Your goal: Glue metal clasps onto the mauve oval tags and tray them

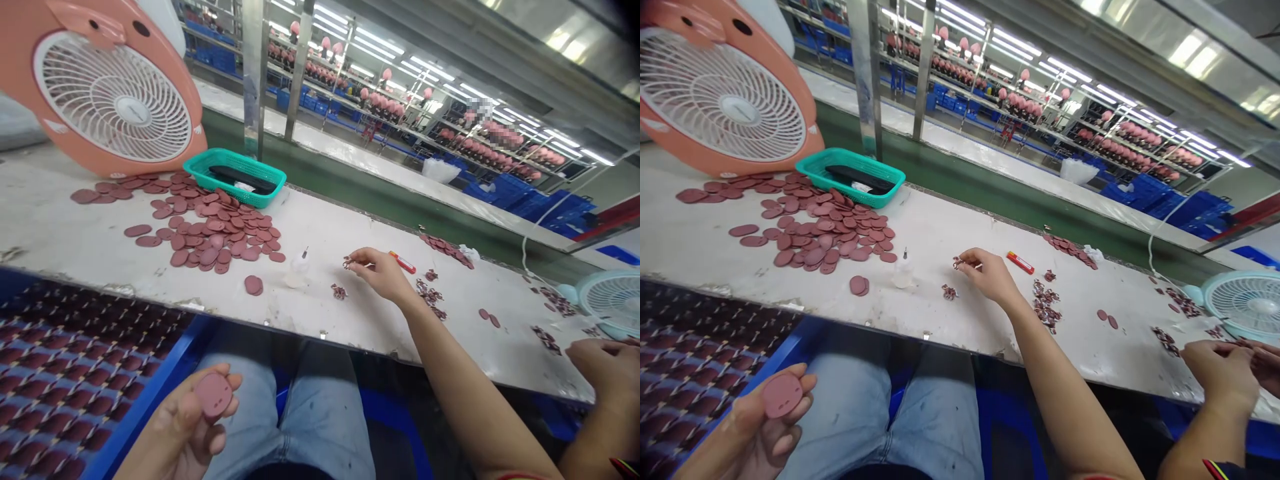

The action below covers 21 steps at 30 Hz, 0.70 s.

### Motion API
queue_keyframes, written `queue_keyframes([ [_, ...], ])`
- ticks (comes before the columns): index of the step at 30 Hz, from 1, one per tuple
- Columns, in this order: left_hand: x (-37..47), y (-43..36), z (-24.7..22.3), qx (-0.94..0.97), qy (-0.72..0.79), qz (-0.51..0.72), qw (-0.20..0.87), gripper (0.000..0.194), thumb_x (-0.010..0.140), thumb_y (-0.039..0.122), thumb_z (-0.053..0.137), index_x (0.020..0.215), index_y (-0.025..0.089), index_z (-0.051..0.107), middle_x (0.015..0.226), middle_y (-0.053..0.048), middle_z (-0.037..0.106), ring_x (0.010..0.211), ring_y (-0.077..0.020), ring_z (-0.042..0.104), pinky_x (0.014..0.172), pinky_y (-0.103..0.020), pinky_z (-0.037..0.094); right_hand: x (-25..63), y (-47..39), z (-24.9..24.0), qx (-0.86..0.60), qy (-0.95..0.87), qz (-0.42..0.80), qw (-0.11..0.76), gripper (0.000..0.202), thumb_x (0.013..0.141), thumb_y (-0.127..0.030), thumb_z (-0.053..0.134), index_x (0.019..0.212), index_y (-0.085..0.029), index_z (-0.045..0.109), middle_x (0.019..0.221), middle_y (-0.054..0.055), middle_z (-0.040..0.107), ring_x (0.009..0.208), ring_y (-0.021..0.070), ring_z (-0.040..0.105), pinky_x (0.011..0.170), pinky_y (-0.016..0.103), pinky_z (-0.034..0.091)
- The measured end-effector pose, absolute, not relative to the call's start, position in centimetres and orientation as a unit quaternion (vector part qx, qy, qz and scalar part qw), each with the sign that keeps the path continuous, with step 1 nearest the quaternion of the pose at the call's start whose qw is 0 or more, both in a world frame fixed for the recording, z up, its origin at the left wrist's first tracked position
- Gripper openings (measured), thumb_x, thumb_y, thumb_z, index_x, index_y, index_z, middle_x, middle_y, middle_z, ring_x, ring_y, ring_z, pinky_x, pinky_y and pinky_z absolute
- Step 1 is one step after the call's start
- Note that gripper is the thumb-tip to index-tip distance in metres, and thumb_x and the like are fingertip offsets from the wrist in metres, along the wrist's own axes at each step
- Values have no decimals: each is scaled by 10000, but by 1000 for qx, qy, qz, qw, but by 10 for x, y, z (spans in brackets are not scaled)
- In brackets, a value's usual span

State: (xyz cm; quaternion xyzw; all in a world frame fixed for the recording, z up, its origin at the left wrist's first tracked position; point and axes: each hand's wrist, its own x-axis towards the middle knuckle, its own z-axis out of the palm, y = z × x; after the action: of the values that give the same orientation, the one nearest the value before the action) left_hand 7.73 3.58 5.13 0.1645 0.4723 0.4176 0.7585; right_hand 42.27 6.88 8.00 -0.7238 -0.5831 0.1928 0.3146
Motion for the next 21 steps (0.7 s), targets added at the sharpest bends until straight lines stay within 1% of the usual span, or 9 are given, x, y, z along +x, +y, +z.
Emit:
queue_keyframes([
  [2, 83, 31, 62, 158, 480, 405, 762, 473, 411, 474, 973, 784, 238, 801, 715, 16, 789, 550, -88, 666, 393, -78, 462, 394, 49, 83, -696, -567, 228, 377, 270, 932, -366, 620, 1095, -160, 684, 1029, 101, 746, 886, 198, 709, 835, 398, 601],
  [3, 85, 29, 67, 156, 485, 394, 765, 493, 392, 484, 973, 775, 226, 800, 697, 13, 772, 550, -86, 655, 397, -81, 463, 377, 39, 85, -676, -566, 254, 398, 293, 933, -401, 608, 1090, -170, 695, 1035, 102, 755, 852, 191, 719, 799, 373, 616],
  [5, 87, 27, 73, 159, 492, 368, 773, 522, 372, 520, 964, 755, 205, 800, 674, -1, 738, 552, -84, 633, 404, -92, 463, 341, 19, 93, -630, -566, 325, 421, 277, 901, -437, 655, 1027, -203, 731, 991, 71, 773, 798, 174, 734, 725, 314, 630],
  [7, 86, 26, 73, 175, 481, 338, 789, 523, 401, 549, 954, 756, 195, 803, 671, -12, 710, 564, -88, 612, 420, -106, 471, 310, 3, 101, -571, -548, 420, 445, 185, 877, -380, 715, 997, -243, 750, 940, 31, 784, 795, 156, 745, 702, 262, 626],
  [9, 82, 25, 68, 201, 447, 309, 815, 485, 485, 553, 938, 780, 191, 807, 678, -14, 686, 585, -93, 590, 445, -119, 483, 287, -7, 109, -527, -549, 464, 453, 124, 865, -283, 746, 987, -265, 757, 918, 7, 784, 807, 135, 741, 702, 221, 610],
  [12, 78, 22, 65, 233, 399, 285, 840, 450, 566, 573, 901, 737, 171, 792, 675, -4, 639, 588, -87, 535, 471, -125, 486, 271, -10, 113, -512, -607, 426, 433, 126, 839, -196, 766, 961, -229, 763, 860, 6, 767, 751, 107, 708, 656, 177, 572],
  [15, 78, 19, 70, 223, 398, 285, 843, 476, 549, 599, 896, 654, 158, 751, 633, 18, 594, 544, -63, 480, 476, -114, 471, 268, -8, 112, -510, -634, 407, 416, 111, 829, -189, 778, 938, -187, 759, 835, 20, 755, 726, 106, 687, 633, 174, 551],
  [21, 78, 17, 72, 202, 381, 295, 852, 414, 629, 531, 888, 615, 155, 715, 632, 3, 621, 559, -70, 546, 491, -118, 491, 266, -5, 111, -491, -679, 375, 398, 101, 842, -186, 772, 939, -190, 745, 809, -4, 749, 709, 90, 675, 656, 182, 527],
])
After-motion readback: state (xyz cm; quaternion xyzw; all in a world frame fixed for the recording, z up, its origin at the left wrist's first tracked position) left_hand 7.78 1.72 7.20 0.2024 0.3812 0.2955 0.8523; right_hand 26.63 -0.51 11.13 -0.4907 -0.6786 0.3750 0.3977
